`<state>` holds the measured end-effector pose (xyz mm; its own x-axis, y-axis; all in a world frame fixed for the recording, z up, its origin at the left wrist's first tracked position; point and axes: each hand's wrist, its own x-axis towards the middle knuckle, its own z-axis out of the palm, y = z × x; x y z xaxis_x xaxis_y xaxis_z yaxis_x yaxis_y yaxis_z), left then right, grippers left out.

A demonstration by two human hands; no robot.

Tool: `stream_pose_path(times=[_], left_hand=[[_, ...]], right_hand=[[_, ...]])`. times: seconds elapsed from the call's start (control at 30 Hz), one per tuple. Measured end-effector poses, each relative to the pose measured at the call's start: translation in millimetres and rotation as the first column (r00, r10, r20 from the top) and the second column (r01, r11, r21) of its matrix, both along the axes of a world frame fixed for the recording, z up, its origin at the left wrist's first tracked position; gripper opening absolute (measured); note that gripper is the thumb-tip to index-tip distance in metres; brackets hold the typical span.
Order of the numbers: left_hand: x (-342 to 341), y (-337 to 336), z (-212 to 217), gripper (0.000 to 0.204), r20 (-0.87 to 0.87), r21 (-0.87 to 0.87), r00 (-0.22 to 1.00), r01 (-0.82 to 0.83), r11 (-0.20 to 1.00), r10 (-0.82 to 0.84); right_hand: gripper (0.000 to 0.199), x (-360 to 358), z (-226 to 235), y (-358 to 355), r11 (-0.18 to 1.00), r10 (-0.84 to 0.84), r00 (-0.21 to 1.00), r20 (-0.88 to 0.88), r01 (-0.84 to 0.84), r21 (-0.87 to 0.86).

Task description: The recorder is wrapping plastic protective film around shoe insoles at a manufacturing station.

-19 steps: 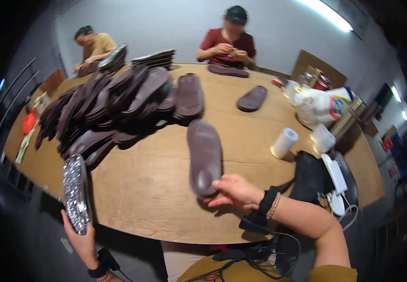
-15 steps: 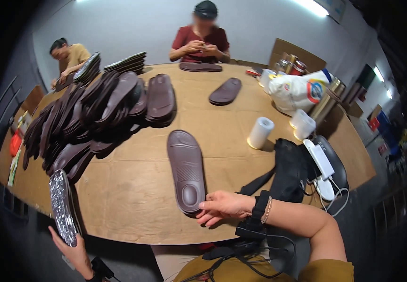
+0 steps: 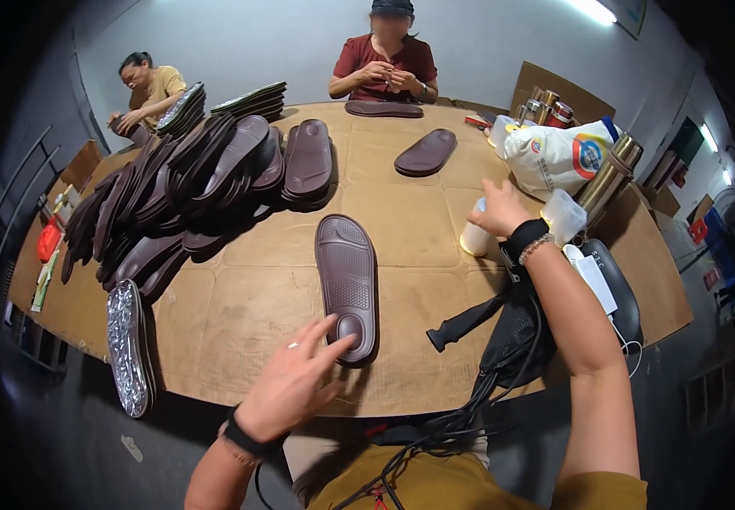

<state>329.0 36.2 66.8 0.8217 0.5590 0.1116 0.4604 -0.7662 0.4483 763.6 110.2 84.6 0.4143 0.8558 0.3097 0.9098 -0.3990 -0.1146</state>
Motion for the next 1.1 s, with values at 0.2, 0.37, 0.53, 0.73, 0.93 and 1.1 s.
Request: stream_pose_path(times=[0.2, 0.37, 0.53, 0.73, 0.93, 1.1], left_hand=[[63, 21, -39, 0.098, -0.169, 0.178, 0.965, -0.172, 0.969, 0.203], [74, 24, -43, 0.09, -0.26, 0.175, 0.91, -0.284, 0.943, 0.323], [16, 16, -41, 0.092, -0.275, 0.123, 0.953, -0.094, 0.988, 0.125], [-46, -36, -20, 0.079, -0.205, 0.159, 0.924, -0.293, 0.943, 0.322], [-8, -91, -21, 0.104, 0.589, -0.69, 0.691, 0.158, 0.707, 0.42], [-1, -85, -26, 0.092, 0.623, -0.683, 0.65, 0.182, 0.708, 0.435]], right_hand=[[0.062, 20, -9, 6, 0.961, 0.181, 0.948, -0.262, -0.227, -0.159], [0.051, -36, 45, -57, 0.948, 0.313, 0.618, -0.721, -0.25, 0.197], [0.041, -75, 42, -131, 0.864, 0.427, 0.243, -0.871, -0.395, 0.313], [0.042, -122, 1, -188, 0.776, 0.471, -0.165, -0.866, -0.389, 0.496], [0.055, -158, -35, -199, 0.678, 0.553, -0.327, -0.766, -0.358, 0.642], [0.057, -157, -31, -196, 0.56, 0.666, -0.164, -0.728, -0.536, 0.632]])
